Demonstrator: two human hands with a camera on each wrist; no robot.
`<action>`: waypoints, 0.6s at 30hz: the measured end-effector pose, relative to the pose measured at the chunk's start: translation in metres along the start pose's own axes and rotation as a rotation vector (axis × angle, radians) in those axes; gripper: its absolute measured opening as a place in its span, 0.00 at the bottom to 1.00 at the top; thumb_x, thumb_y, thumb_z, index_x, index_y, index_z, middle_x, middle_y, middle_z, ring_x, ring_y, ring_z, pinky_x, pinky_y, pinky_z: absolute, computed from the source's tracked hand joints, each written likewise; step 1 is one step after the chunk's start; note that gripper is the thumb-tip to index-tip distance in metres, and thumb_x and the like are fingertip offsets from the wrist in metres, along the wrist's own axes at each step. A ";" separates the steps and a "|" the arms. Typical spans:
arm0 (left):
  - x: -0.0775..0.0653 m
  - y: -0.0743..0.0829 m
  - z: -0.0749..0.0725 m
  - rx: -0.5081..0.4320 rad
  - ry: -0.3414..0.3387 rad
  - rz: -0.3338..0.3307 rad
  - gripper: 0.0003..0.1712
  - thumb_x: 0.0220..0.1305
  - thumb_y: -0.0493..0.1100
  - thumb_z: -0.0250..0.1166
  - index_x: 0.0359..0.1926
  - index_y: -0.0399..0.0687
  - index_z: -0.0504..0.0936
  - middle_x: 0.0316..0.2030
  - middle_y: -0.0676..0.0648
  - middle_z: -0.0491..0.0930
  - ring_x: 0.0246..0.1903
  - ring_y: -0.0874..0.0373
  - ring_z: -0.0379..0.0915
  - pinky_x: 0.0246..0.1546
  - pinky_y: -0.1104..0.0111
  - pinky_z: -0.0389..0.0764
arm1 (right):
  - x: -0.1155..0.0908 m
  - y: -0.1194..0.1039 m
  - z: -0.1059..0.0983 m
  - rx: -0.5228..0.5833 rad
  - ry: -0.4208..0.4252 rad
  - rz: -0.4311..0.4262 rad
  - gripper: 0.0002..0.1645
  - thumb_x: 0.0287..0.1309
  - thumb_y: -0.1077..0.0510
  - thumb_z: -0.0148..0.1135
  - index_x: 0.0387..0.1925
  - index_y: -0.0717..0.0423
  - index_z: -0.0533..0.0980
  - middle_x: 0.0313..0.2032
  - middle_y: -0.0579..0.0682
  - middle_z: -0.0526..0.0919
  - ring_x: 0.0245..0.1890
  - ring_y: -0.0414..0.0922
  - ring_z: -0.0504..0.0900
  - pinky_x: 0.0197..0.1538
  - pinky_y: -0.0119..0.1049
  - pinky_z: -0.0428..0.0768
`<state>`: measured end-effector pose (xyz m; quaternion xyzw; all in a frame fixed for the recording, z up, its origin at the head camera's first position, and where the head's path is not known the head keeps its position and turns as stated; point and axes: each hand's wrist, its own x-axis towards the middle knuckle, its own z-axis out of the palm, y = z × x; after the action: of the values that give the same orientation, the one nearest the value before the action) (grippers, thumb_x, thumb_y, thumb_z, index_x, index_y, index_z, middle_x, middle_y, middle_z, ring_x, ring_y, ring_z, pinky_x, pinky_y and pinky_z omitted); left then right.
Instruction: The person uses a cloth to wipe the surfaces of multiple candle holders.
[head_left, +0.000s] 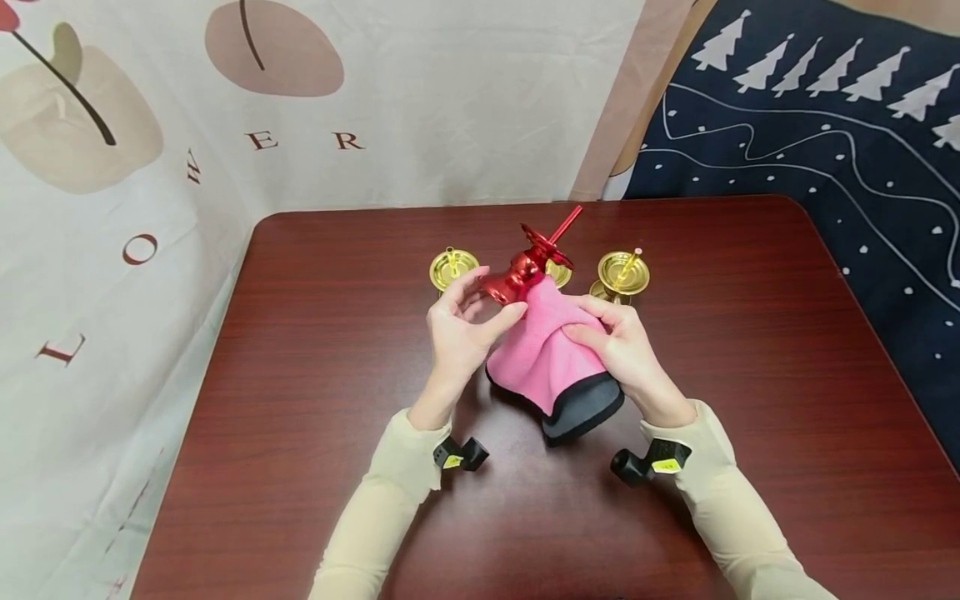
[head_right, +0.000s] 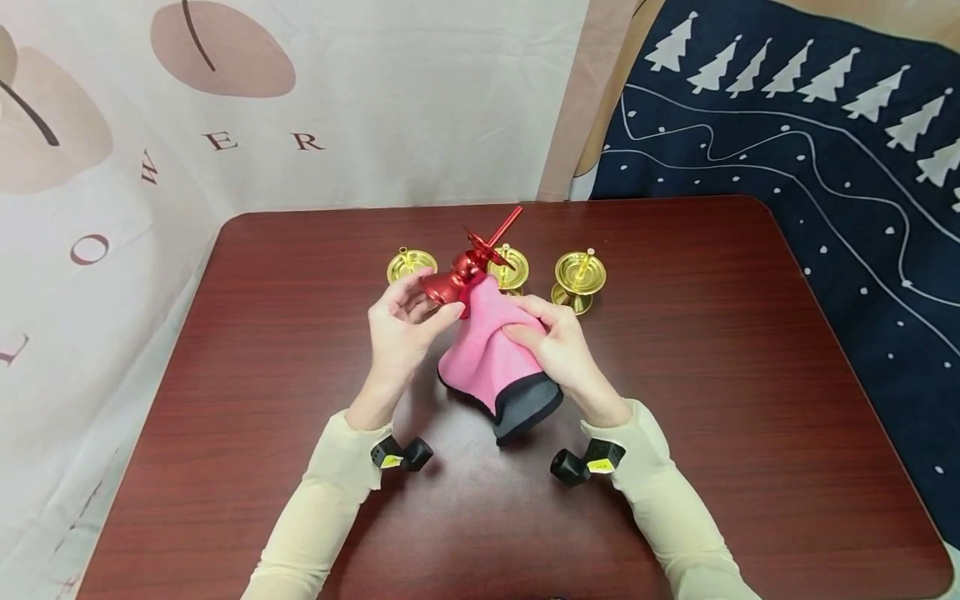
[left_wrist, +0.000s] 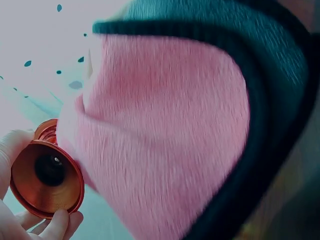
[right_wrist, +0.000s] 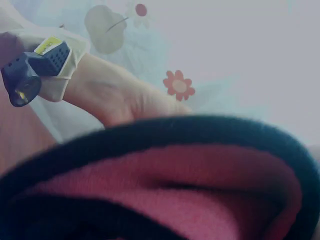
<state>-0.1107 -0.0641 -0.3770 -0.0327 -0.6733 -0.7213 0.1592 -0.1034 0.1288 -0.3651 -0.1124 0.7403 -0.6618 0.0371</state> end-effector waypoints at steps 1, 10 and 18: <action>0.001 -0.001 -0.002 0.018 0.009 0.017 0.33 0.37 0.27 0.75 0.50 0.29 0.76 0.43 0.35 0.79 0.41 0.53 0.77 0.46 0.62 0.78 | -0.001 -0.003 0.000 -0.028 0.017 -0.045 0.18 0.52 0.72 0.59 0.47 0.71 0.76 0.36 0.40 0.82 0.37 0.39 0.76 0.41 0.28 0.74; -0.002 -0.008 -0.006 0.369 -0.007 0.360 0.37 0.33 0.39 0.80 0.48 0.33 0.77 0.42 0.39 0.78 0.40 0.51 0.77 0.42 0.59 0.79 | -0.005 -0.023 0.008 -0.433 0.189 -0.516 0.20 0.47 0.75 0.58 0.45 0.63 0.80 0.40 0.57 0.81 0.39 0.45 0.77 0.40 0.25 0.72; -0.004 -0.008 -0.002 0.595 -0.046 0.711 0.35 0.34 0.40 0.79 0.46 0.30 0.76 0.44 0.35 0.76 0.46 0.45 0.72 0.52 0.61 0.73 | -0.003 -0.018 0.023 -0.591 0.189 -0.679 0.23 0.47 0.77 0.54 0.46 0.61 0.80 0.40 0.61 0.77 0.39 0.53 0.76 0.38 0.40 0.77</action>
<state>-0.1088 -0.0652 -0.3859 -0.2303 -0.8012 -0.3967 0.3843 -0.0936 0.1054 -0.3508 -0.2934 0.8186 -0.4045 -0.2833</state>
